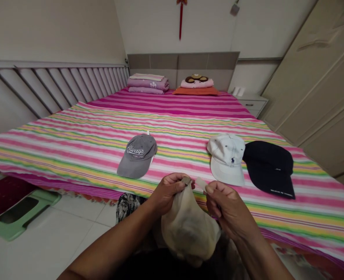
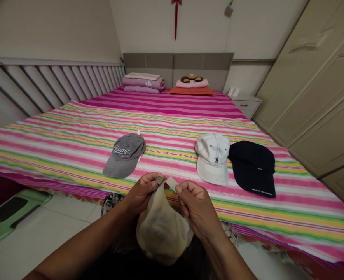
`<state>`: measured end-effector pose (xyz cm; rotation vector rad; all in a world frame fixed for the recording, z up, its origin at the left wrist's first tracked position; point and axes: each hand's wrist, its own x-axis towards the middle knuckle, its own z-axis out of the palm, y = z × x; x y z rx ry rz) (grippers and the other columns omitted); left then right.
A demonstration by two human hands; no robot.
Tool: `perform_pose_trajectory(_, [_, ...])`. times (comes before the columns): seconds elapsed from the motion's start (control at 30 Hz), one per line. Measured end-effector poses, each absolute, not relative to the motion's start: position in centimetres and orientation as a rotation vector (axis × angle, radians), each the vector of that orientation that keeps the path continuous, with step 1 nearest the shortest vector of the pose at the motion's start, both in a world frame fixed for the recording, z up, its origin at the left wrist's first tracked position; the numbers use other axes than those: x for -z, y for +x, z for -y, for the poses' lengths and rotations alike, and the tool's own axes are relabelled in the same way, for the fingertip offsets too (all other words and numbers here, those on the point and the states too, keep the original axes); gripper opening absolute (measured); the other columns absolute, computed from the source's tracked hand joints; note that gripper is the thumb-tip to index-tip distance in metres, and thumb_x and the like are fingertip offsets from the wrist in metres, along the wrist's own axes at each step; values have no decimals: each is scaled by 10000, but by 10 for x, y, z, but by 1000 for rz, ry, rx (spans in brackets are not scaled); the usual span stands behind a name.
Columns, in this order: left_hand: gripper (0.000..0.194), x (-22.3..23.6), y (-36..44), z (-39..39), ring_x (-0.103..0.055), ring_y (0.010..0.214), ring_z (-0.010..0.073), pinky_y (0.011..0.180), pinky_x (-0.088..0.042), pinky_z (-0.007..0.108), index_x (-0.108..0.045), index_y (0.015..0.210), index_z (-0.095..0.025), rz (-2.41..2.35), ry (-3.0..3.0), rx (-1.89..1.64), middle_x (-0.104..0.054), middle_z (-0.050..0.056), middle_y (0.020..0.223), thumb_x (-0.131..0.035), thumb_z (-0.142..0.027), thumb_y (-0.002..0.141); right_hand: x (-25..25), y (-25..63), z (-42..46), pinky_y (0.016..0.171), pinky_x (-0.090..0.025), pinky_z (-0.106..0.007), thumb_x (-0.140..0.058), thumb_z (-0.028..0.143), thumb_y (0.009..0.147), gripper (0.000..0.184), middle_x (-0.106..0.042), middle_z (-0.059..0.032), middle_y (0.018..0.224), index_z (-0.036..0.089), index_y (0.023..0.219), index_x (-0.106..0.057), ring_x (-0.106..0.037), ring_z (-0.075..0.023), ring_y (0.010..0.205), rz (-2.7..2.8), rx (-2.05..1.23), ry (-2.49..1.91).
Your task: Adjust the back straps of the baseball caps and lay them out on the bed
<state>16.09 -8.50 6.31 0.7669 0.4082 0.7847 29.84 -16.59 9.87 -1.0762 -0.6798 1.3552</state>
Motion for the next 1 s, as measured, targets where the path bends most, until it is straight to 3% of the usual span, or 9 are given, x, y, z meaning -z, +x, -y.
perform_pose_trajectory(0.43, [315,-66,163,88,-593,629,125,637,-464,259,-649,779,-122,-378,782,-778,-648,34,737,-772,-256,522,-96,294,162,384,-112,-209,-674,279,630,247,-377,92,377,154,535,-483,-227,-16,314,648,-1451,-993])
perform_pose_trajectory(1.0, [290,-64,161,87,-582,637,118,647,-439,255,-656,782,-128,-403,850,-793,-646,26,722,-767,-233,535,-93,291,159,363,-170,-181,-671,299,631,248,-373,85,323,156,531,-494,-247,-22,309,694,-1397,-1040])
